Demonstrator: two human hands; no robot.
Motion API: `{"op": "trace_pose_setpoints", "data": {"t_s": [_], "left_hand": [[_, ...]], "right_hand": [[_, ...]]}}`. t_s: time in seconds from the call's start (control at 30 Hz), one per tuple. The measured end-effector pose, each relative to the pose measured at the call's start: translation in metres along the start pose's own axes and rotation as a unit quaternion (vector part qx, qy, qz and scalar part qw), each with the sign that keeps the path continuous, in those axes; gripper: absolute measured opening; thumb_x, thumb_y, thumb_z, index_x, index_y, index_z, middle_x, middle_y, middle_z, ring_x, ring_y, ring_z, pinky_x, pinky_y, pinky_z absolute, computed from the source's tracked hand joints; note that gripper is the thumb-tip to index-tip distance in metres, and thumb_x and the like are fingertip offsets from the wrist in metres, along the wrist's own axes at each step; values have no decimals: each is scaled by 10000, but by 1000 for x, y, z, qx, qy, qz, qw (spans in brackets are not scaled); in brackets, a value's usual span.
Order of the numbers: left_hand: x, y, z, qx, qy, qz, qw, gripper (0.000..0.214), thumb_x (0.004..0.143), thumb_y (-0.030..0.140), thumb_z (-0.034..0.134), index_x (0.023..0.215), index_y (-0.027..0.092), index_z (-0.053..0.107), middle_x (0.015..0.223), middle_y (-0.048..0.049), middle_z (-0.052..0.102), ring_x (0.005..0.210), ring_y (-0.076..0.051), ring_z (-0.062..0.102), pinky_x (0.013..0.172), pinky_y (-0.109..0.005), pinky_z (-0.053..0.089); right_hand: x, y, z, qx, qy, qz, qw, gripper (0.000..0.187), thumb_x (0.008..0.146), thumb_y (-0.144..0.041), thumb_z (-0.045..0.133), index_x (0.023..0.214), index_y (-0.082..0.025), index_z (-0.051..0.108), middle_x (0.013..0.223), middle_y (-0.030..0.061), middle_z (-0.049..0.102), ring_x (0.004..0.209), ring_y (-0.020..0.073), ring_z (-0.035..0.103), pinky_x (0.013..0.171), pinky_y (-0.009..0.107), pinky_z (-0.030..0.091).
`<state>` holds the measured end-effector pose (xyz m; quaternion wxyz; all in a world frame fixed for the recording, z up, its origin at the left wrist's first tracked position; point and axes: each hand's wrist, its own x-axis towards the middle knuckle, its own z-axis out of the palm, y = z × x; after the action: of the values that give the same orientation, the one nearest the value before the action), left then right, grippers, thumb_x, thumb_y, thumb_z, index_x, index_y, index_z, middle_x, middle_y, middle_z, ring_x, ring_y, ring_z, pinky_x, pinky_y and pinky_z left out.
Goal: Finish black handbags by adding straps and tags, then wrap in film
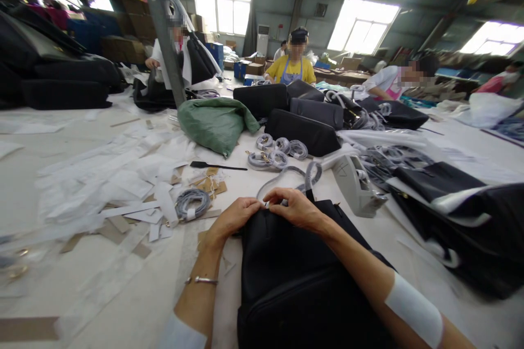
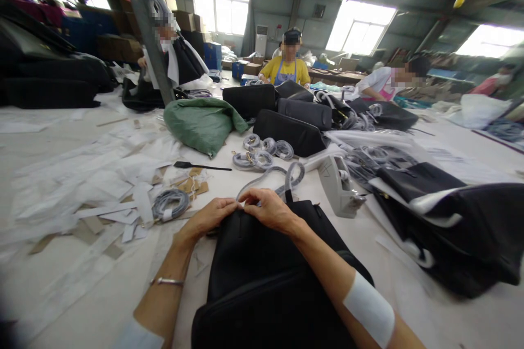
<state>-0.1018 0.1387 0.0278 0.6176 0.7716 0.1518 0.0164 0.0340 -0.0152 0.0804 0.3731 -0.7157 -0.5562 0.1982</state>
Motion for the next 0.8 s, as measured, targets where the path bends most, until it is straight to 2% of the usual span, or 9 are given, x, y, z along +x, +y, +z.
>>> {"op": "trace_pose_setpoints", "data": {"t_s": [0.13, 0.27, 0.33, 0.4, 0.5, 0.63, 0.8], "left_hand": [[-2, 0, -3, 1, -47, -21, 999, 350, 766, 418, 569, 950, 164, 726, 709, 6, 616, 553, -128, 475, 500, -223, 359], [-4, 5, -1, -18, -108, 3, 994, 299, 735, 380, 619, 900, 160, 738, 770, -5, 648, 636, -134, 508, 566, -221, 374], [-5, 7, 0, -23, -92, -5, 995, 273, 717, 392, 647, 808, 145, 721, 704, 3, 622, 616, -129, 488, 557, -222, 349], [-5, 8, 0, -30, -52, -9, 998, 272, 711, 402, 661, 772, 140, 695, 653, 13, 588, 593, -123, 472, 547, -224, 331], [-5, 9, -4, -54, -7, 19, 998, 252, 733, 382, 652, 805, 142, 683, 669, 13, 581, 614, -123, 485, 579, -228, 357], [-6, 8, -8, -69, 4, 36, 997, 251, 765, 384, 626, 838, 148, 670, 707, 12, 587, 622, -119, 503, 568, -222, 383], [-5, 7, -7, -74, 16, 23, 997, 259, 755, 404, 624, 809, 152, 634, 690, 21, 588, 555, -101, 478, 484, -202, 365]], "right_hand": [[-3, -6, -1, -9, -13, -28, 999, 193, 787, -113, 618, 930, -206, 708, 832, 0, 699, 808, 148, 636, 785, 265, 462], [-5, -11, -2, -30, -11, -59, 998, 187, 791, -77, 604, 878, -210, 703, 821, 1, 701, 852, 163, 631, 872, 306, 451], [-7, -12, -4, -36, -8, -64, 997, 176, 804, -89, 602, 876, -217, 698, 818, 0, 703, 865, 170, 629, 897, 323, 444], [-10, -13, -6, -38, -3, -60, 998, 150, 816, -124, 612, 893, -221, 696, 828, 3, 704, 877, 174, 629, 886, 320, 446], [-11, -13, -8, -31, 1, -24, 999, 134, 817, -200, 641, 933, -221, 706, 821, -1, 702, 814, 163, 632, 783, 280, 460], [-5, -12, -6, -19, 0, 57, 998, 153, 821, -302, 648, 897, -203, 735, 681, -22, 676, 615, 124, 582, 582, 224, 415], [9, -18, -7, -89, -63, 94, 990, 142, 761, -287, 668, 812, -208, 774, 597, -23, 660, 548, 117, 560, 515, 211, 368]]}}
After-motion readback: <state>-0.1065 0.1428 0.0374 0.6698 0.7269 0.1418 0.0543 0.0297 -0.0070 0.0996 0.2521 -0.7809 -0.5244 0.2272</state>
